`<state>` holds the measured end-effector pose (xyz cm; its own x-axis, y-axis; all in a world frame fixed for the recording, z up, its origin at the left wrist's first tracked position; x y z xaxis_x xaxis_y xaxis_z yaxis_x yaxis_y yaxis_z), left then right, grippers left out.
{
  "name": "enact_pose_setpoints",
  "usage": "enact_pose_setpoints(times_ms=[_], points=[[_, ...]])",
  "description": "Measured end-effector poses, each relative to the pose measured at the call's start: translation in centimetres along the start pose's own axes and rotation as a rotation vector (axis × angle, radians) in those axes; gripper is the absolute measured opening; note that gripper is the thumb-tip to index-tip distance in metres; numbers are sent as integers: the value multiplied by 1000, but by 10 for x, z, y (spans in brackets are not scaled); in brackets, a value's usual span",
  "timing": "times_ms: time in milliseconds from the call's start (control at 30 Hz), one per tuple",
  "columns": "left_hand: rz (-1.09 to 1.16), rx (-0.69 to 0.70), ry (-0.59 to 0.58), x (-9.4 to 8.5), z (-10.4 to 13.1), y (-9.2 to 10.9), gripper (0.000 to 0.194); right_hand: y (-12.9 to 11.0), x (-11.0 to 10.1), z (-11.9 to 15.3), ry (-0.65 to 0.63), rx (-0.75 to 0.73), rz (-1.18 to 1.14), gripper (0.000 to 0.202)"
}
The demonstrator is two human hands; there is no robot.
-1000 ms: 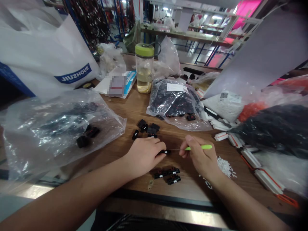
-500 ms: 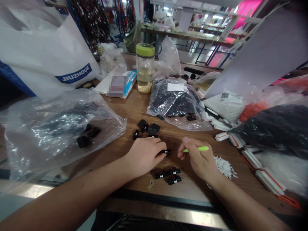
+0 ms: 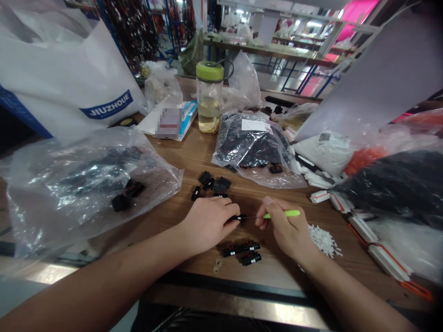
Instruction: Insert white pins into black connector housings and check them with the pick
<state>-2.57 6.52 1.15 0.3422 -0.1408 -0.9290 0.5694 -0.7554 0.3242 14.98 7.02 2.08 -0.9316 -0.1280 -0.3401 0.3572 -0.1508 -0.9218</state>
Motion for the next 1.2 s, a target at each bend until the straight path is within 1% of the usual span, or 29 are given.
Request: enact_pose_setpoints(times_ms=[67,267,533,933,1067,1200], points=[[0,3,0,0,0,0,12,-1,1,1,-15,-10,25,49],[-8,5,-28,-1,-1,1,13,-1,3,5,-40,-106,169,42],[12,11,-8,-1,0,0,14,-2,0,4,27,-54,17,49],[9,12,-19,-2,-1,0,13,2,3,2,-8,-15,-5,47],[6,14,-14,-2,0,0,13,1,4,4,-34,-59,19,46],[10,20,-9,-3,0,0,13,-3,4,9,-51,-148,162,42]])
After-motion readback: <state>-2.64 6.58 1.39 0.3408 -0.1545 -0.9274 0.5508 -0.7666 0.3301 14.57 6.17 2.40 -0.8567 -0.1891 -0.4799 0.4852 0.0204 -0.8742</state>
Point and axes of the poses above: each hand's wrist, its own z-axis away from the middle knuckle, its own x-axis out of the palm, y = z × x, the point moved 4 cm from there along -z, towards the middle knuckle, and after that the axes turned 15 degrees about x, right-handed, at the moved point
